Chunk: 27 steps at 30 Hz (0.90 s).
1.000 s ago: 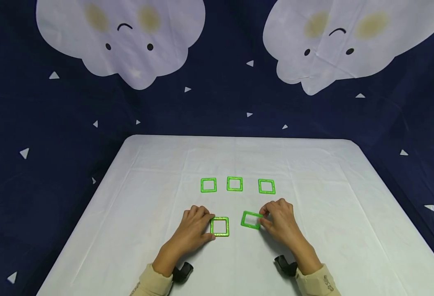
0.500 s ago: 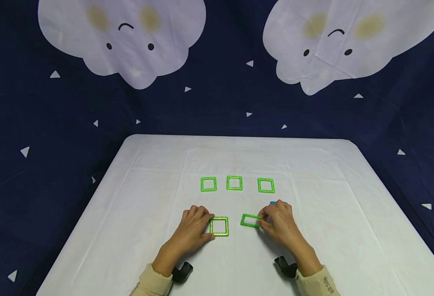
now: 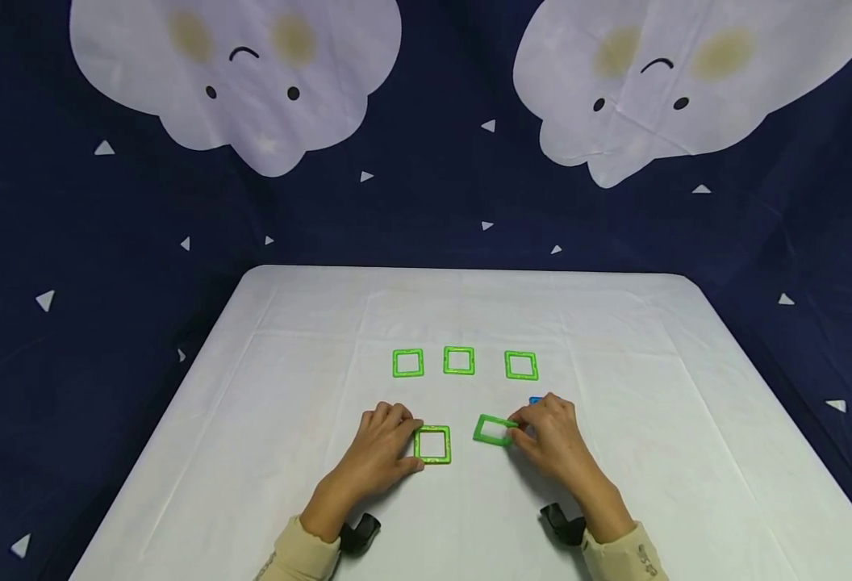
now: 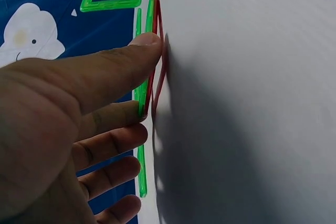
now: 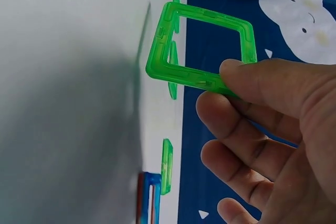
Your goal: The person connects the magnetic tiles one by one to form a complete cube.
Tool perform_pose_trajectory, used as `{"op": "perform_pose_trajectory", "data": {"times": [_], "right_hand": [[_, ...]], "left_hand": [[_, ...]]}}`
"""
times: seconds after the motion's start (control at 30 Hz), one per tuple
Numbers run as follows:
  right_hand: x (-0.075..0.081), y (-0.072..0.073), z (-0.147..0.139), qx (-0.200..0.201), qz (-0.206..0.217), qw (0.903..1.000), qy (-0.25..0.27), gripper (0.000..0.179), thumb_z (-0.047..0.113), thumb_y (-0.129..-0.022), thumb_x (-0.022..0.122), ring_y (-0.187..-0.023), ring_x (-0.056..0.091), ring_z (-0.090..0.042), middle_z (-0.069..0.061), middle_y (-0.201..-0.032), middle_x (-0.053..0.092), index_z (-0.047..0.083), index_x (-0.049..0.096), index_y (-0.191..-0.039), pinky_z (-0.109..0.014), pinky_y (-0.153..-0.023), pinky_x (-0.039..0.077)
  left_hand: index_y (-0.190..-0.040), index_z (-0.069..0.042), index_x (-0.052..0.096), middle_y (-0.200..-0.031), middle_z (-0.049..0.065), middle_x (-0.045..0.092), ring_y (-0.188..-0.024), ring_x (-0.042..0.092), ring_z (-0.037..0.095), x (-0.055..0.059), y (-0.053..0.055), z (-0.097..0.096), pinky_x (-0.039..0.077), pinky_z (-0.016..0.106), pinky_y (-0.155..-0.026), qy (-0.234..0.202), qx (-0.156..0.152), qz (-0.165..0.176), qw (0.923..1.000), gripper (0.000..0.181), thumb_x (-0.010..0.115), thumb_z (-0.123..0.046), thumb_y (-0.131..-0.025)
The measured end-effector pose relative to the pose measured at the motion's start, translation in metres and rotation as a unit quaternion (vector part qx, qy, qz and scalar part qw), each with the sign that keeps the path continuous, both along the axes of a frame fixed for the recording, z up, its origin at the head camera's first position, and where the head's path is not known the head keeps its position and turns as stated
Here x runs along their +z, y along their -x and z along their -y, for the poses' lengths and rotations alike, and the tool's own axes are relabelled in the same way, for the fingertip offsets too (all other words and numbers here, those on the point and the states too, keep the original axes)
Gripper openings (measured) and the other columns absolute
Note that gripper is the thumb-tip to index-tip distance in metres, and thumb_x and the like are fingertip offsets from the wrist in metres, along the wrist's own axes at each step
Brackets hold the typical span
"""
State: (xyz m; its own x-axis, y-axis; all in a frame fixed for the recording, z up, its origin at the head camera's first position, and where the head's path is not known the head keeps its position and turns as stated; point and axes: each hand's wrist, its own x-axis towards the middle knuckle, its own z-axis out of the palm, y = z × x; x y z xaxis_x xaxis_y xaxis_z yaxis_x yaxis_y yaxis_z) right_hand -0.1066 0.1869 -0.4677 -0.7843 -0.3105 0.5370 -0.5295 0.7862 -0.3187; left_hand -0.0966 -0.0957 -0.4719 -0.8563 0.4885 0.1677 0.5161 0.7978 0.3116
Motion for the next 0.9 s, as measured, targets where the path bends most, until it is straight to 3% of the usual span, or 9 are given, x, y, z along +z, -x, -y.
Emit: {"op": "perform_pose_trajectory", "data": {"times": [0.33, 0.9], "right_hand": [[0.010, 0.003, -0.008, -0.023, 0.060, 0.9979, 0.005, 0.013, 0.009, -0.068, 0.082, -0.073, 0.048, -0.011, 0.004, -0.068, 0.066, 0.011, 0.071, -0.076, -0.044, -0.084, 0.036], [0.012, 0.009, -0.010, -0.023, 0.060, 0.9979, 0.010, 0.013, 0.010, -0.069, 0.081, -0.074, 0.049, -0.012, 0.003, -0.071, 0.067, 0.011, 0.072, -0.078, -0.043, -0.084, 0.035]], "left_hand": [[-0.119, -0.012, 0.063, -0.107, -0.001, 0.053, -0.100, 0.041, 0.017, 0.001, 0.005, -0.009, 0.033, 0.040, -0.091, 0.009, -0.012, -0.004, 0.9999, 0.054, 0.075, -0.042, -0.076], [-0.117, -0.012, 0.064, -0.104, -0.001, 0.053, -0.098, 0.041, 0.017, -0.001, 0.009, -0.023, 0.032, 0.039, -0.087, 0.009, -0.028, -0.033, 0.9990, 0.053, 0.077, -0.041, -0.074]]}}
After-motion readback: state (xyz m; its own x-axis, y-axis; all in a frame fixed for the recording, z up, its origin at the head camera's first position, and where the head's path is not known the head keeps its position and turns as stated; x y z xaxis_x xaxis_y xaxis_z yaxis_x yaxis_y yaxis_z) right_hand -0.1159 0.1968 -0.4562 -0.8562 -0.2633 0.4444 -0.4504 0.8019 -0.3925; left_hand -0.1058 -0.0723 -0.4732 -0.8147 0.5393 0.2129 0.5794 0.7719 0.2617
